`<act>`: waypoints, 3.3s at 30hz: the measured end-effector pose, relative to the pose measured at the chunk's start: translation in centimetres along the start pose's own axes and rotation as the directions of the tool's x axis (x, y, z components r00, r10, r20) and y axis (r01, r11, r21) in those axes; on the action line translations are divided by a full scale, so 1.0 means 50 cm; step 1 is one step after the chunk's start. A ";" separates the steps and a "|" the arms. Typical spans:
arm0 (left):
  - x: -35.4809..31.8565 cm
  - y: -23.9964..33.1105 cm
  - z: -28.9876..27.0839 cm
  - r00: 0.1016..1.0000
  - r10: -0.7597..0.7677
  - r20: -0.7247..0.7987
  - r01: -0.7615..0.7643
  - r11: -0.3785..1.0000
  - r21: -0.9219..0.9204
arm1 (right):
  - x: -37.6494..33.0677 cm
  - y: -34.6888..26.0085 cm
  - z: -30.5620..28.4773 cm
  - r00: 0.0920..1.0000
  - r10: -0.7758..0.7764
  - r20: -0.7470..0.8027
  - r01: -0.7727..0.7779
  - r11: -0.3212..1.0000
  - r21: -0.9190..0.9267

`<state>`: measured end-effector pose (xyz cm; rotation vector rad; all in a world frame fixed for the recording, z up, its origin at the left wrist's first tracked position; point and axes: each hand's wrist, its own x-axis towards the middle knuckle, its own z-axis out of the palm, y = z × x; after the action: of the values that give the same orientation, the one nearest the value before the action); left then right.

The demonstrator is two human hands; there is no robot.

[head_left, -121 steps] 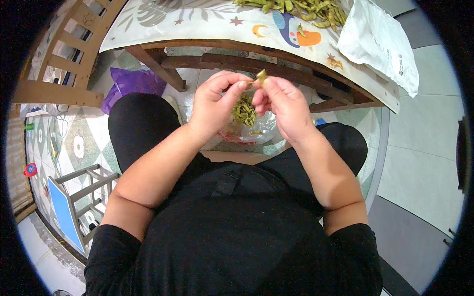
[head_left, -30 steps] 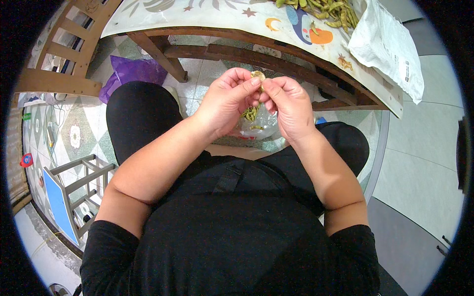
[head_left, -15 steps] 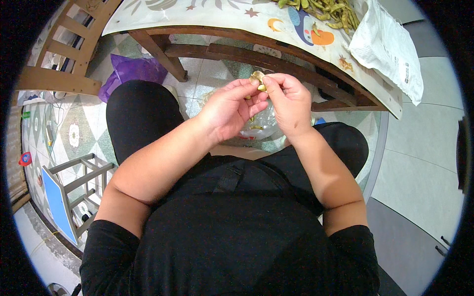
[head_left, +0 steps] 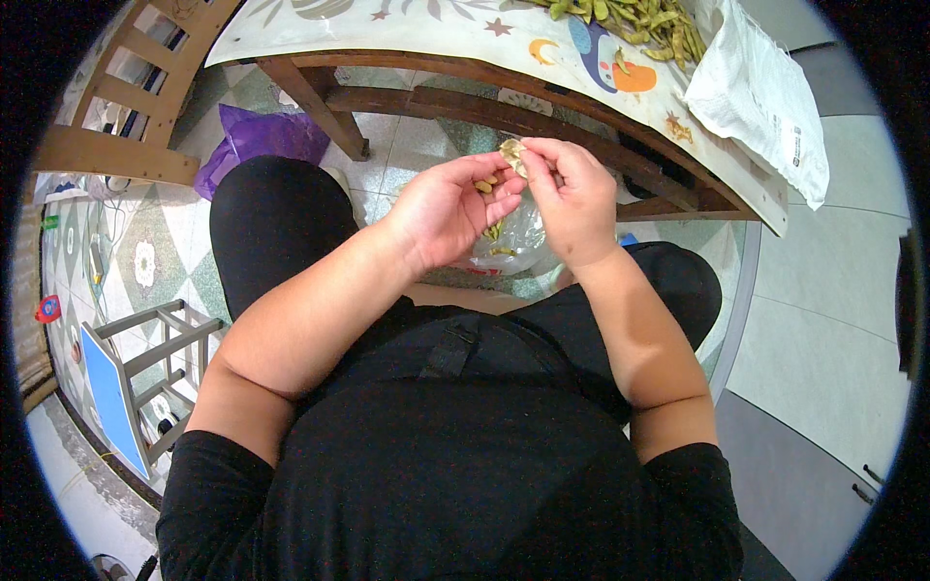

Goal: The person sits on the floor and shells edamame beans by hand. They pick up pods from a pile on a table, squeeze the beans out into a plastic bag on the floor, and discard the empty pods back onto the table.

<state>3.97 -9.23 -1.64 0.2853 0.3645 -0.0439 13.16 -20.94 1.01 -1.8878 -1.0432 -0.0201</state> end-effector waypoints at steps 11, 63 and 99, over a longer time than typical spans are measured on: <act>-0.003 0.015 0.017 0.992 0.090 -0.093 -0.092 0.996 -0.020 | 0.012 0.008 -0.034 0.992 0.115 -0.043 -0.111 0.991 0.081; -0.027 0.038 0.038 0.842 0.504 0.192 -0.479 0.535 0.697 | 0.100 -0.104 -0.062 0.890 0.244 0.387 -0.322 0.935 0.152; -0.026 0.024 0.042 0.876 0.360 0.320 -0.467 0.472 0.747 | 0.015 -0.045 -0.054 0.526 0.326 0.786 -0.845 0.309 0.437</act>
<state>3.60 -8.67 1.05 1.3038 0.1142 0.2720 13.19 -22.02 4.41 -1.2667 -0.3850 1.3872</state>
